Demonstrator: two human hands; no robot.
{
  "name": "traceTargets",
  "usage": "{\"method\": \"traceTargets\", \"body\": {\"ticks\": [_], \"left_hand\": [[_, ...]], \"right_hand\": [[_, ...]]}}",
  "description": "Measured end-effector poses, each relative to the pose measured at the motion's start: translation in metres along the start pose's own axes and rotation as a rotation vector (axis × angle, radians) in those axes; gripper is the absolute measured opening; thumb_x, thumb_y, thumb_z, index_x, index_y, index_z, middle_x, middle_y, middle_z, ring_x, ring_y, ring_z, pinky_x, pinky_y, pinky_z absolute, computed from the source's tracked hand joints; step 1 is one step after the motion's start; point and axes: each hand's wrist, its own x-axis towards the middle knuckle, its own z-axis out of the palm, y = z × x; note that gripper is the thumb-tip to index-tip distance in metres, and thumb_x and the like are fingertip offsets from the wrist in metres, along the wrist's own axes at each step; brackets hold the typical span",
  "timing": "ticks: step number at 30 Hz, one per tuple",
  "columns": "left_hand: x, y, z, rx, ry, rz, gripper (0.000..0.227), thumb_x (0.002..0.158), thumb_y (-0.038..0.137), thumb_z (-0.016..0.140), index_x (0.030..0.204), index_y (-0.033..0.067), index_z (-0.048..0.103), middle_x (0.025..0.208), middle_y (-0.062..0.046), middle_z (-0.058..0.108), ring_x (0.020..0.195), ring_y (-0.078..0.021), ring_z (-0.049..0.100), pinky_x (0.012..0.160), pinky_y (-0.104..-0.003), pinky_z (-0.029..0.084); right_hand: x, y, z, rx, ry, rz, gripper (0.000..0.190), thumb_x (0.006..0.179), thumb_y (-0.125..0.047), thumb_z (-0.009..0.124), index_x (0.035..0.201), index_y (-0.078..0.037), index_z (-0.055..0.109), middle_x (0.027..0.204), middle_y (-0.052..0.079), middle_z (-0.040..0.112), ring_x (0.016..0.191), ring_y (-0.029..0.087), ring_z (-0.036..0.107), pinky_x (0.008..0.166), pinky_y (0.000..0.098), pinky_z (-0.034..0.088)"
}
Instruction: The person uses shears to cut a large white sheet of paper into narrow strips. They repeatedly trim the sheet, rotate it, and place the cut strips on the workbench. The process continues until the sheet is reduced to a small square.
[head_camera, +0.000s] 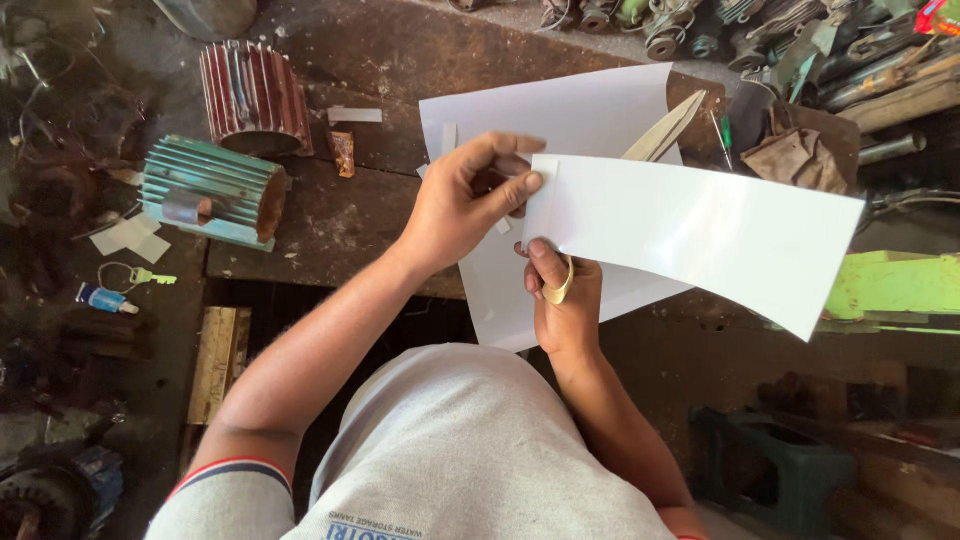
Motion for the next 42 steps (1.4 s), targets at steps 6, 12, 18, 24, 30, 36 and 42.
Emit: {"method": "traceTargets", "body": {"ticks": [6, 12, 18, 24, 30, 36, 42], "left_hand": [[-0.001, 0.009, -0.001, 0.012, -0.023, 0.051, 0.017, 0.102, 0.014, 0.070, 0.118, 0.0073, 0.070, 0.090, 0.000, 0.075, 0.079, -0.0044, 0.070, 0.072, -0.023, 0.061], [-0.002, 0.007, -0.001, 0.003, -0.031, 0.050, 0.016, 0.102, 0.015, 0.070, 0.116, 0.0069, 0.069, 0.089, 0.001, 0.074, 0.078, -0.0039, 0.069, 0.072, -0.023, 0.061], [-0.003, 0.005, 0.000, -0.005, -0.018, 0.023, 0.023, 0.100, 0.016, 0.072, 0.121, 0.0071, 0.066, 0.086, -0.001, 0.074, 0.077, -0.0045, 0.068, 0.071, -0.024, 0.061], [-0.008, -0.007, 0.008, -0.117, -0.021, 0.021, 0.018, 0.103, 0.017, 0.068, 0.115, 0.0062, 0.058, 0.087, 0.000, 0.066, 0.077, -0.0055, 0.063, 0.070, -0.025, 0.058], [-0.025, -0.028, 0.038, 0.149, 0.044, 0.063, 0.028, 0.114, 0.026, 0.049, 0.097, 0.0034, 0.049, 0.084, -0.012, 0.053, 0.076, -0.0238, 0.055, 0.071, -0.037, 0.049], [-0.019, -0.034, 0.043, 0.231, 0.120, 0.248, 0.025, 0.114, 0.024, 0.046, 0.100, 0.0028, 0.047, 0.088, -0.016, 0.050, 0.079, -0.0320, 0.054, 0.073, -0.040, 0.047], [0.010, -0.010, 0.003, 0.253, 0.129, 0.395, 0.019, 0.113, 0.019, 0.047, 0.107, 0.0018, 0.051, 0.089, -0.016, 0.054, 0.080, -0.0317, 0.056, 0.074, -0.040, 0.048]], "right_hand": [[-0.005, -0.006, 0.004, -0.035, 0.022, -0.056, 0.029, 0.091, -0.024, 0.080, 0.108, -0.003, 0.069, 0.092, 0.010, 0.069, 0.065, 0.009, 0.054, 0.056, 0.0220, 0.041], [-0.008, -0.004, -0.001, -0.043, 0.040, -0.042, 0.027, 0.094, -0.023, 0.079, 0.105, 0.000, 0.068, 0.093, 0.012, 0.070, 0.063, 0.010, 0.053, 0.056, 0.0224, 0.040], [-0.010, -0.003, -0.004, -0.031, 0.046, -0.070, 0.025, 0.093, -0.021, 0.079, 0.106, -0.002, 0.068, 0.094, 0.012, 0.070, 0.062, 0.009, 0.053, 0.055, 0.0217, 0.039], [-0.012, -0.005, -0.002, -0.017, 0.043, -0.109, 0.025, 0.093, -0.020, 0.079, 0.106, -0.002, 0.068, 0.093, 0.008, 0.068, 0.064, 0.009, 0.053, 0.057, 0.0212, 0.040], [-0.014, -0.009, 0.003, -0.011, 0.053, -0.116, 0.024, 0.093, -0.021, 0.080, 0.103, -0.004, 0.067, 0.088, 0.002, 0.064, 0.065, 0.009, 0.052, 0.058, 0.0228, 0.042], [-0.016, -0.005, -0.005, -0.083, 0.021, -0.142, 0.026, 0.096, -0.024, 0.078, 0.101, -0.002, 0.065, 0.086, 0.005, 0.064, 0.064, 0.010, 0.052, 0.058, 0.0241, 0.043], [-0.030, -0.002, -0.044, -0.381, -0.262, -0.076, 0.053, 0.096, -0.053, 0.070, 0.101, 0.000, 0.063, 0.081, 0.007, 0.065, 0.064, 0.009, 0.055, 0.058, 0.0227, 0.046]]}}
